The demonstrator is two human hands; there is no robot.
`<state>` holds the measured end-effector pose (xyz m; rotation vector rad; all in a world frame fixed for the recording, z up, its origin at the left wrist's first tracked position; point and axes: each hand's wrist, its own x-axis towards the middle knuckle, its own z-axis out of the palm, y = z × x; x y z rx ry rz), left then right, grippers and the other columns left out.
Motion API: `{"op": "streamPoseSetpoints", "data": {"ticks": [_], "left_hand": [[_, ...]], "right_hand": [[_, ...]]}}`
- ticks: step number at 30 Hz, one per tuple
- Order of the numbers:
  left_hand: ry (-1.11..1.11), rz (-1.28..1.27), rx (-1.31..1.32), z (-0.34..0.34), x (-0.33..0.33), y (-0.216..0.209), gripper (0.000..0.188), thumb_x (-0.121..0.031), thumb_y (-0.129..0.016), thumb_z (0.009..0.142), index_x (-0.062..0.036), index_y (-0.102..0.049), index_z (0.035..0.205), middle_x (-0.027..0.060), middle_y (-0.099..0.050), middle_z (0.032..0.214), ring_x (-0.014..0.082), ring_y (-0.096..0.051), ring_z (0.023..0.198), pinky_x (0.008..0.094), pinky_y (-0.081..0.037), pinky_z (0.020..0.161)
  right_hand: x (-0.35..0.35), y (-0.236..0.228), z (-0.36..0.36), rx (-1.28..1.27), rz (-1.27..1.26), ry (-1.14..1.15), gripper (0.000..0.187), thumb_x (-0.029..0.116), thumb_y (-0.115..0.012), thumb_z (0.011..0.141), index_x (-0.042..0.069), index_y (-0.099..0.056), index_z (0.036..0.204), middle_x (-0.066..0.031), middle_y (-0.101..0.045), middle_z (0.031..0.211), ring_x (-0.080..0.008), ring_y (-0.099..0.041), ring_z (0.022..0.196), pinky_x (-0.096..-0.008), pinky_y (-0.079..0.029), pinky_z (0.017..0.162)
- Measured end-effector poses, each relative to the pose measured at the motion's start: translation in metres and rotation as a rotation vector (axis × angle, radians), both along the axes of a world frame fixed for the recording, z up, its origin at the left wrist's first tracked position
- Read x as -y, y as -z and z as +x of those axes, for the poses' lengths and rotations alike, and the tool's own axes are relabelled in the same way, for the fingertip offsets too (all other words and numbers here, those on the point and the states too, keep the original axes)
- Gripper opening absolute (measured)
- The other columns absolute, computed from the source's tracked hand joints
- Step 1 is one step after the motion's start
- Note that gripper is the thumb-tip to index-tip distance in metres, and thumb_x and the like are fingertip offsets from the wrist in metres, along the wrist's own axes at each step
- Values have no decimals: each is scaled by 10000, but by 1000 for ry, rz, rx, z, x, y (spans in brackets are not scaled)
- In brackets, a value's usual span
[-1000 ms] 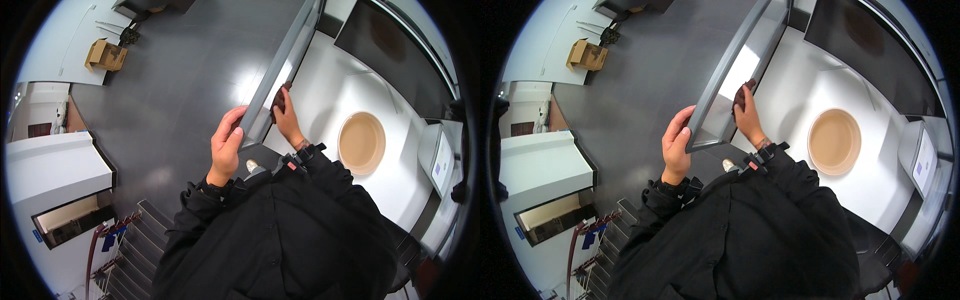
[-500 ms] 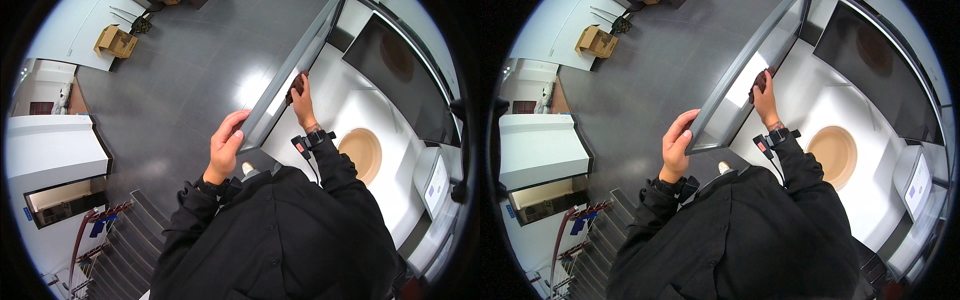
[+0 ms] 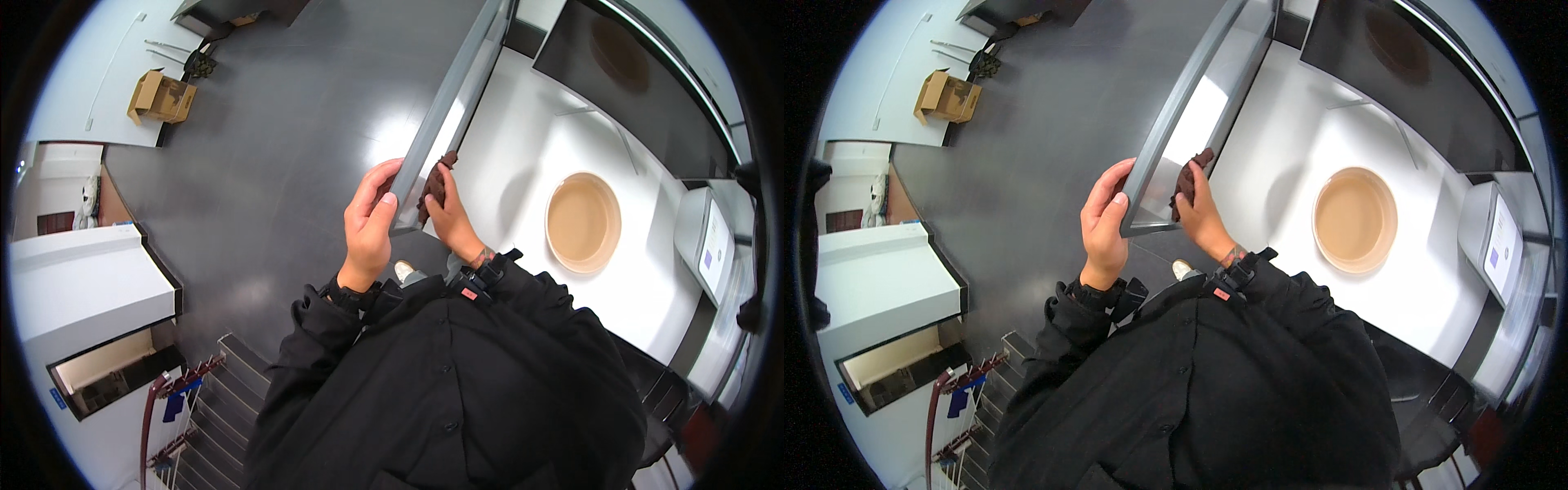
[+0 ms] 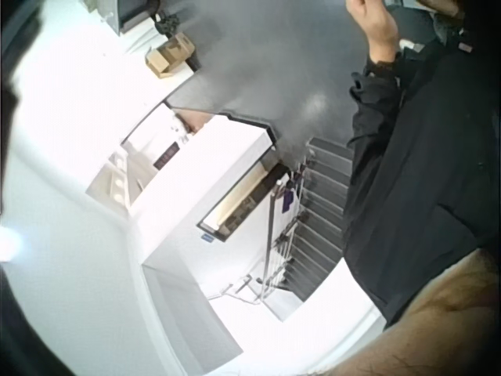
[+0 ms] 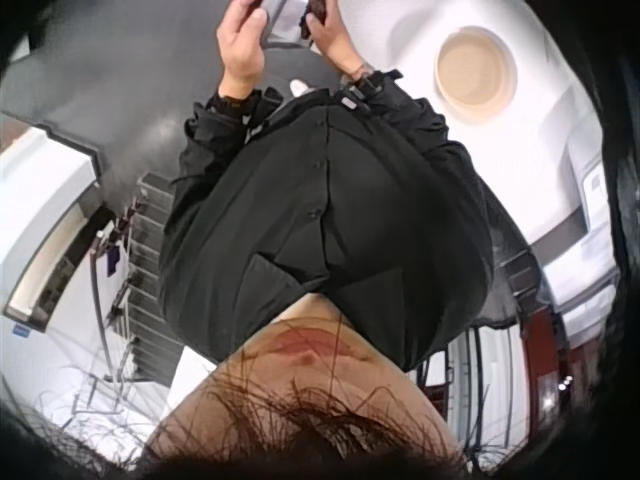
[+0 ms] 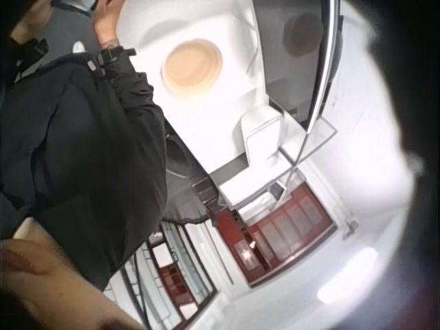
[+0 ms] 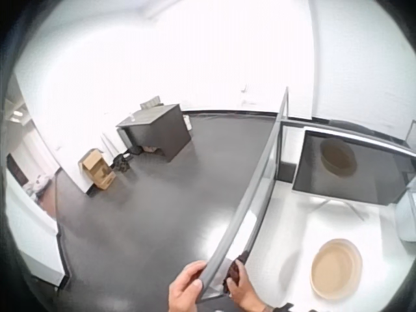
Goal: The person wipes a white desk surface and a printer with a dark cloth. They move a beige bowl to access the area underneath, then wipe the desk edge and a nearby partition. The cloth is wrung out in the bowl and used again to wipe the partition.
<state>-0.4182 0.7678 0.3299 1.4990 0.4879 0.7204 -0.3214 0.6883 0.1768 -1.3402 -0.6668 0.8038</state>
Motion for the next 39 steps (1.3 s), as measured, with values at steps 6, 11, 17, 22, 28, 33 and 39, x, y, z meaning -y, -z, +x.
{"op": "streamPoseSetpoints", "data": {"ticks": [6,11,17,22,28,33,39], "left_hand": [[12,4,17,-1,-1,2,384,-89,-425,853,65,-478,1201,124,-513,1193,189,-475,1107,305,-339,972],[9,-23,24,-3,0,2,392,-96,-425,849,62,-480,1204,127,-532,1170,188,-484,1092,302,-344,962],[1,38,-7,-3,-3,0,391,-87,-423,839,63,-487,1195,125,-530,1172,191,-487,1090,307,-347,961],[-6,30,13,-1,-1,-1,391,-91,-427,838,73,-486,1188,129,-527,1187,199,-486,1107,311,-343,975],[-23,41,4,0,-1,-2,389,-98,-438,831,79,-497,1172,147,-518,1212,211,-478,1135,318,-335,991],[-20,43,-7,-1,-1,-3,370,-52,-417,841,77,-486,1181,152,-480,1226,224,-469,1142,330,-344,992],[-60,-10,-7,0,2,-3,382,-72,-424,832,86,-490,1173,162,-485,1231,232,-463,1155,332,-330,1002]], "right_hand": [[21,-21,-39,-7,-5,-32,638,-27,-498,796,2,-206,1362,-207,-321,1342,-301,-332,1269,-347,-279,1038],[26,-33,-50,-211,60,-49,614,-50,-509,785,11,-268,1346,-182,-405,1280,-268,-440,1171,-326,-348,978],[27,-66,-32,-102,13,-37,580,-41,-515,804,17,-311,1344,-152,-496,1215,-209,-497,1117,-298,-389,937],[17,-101,-7,-126,149,-48,585,-8,-518,831,13,-280,1366,-128,-489,1234,-180,-486,1130,-291,-383,945],[13,-112,7,129,112,-85,616,-40,-459,847,7,-191,1399,-90,-446,1220,-142,-470,1075,-265,-401,895],[0,-84,-3,116,279,-59,680,-116,-434,813,38,-142,1407,-84,-434,1197,-156,-456,1060,-275,-413,860],[-15,-70,15,198,305,-38,713,-120,-478,808,74,-144,1407,-108,-333,1314,-198,-405,1155,-312,-406,906]]}}
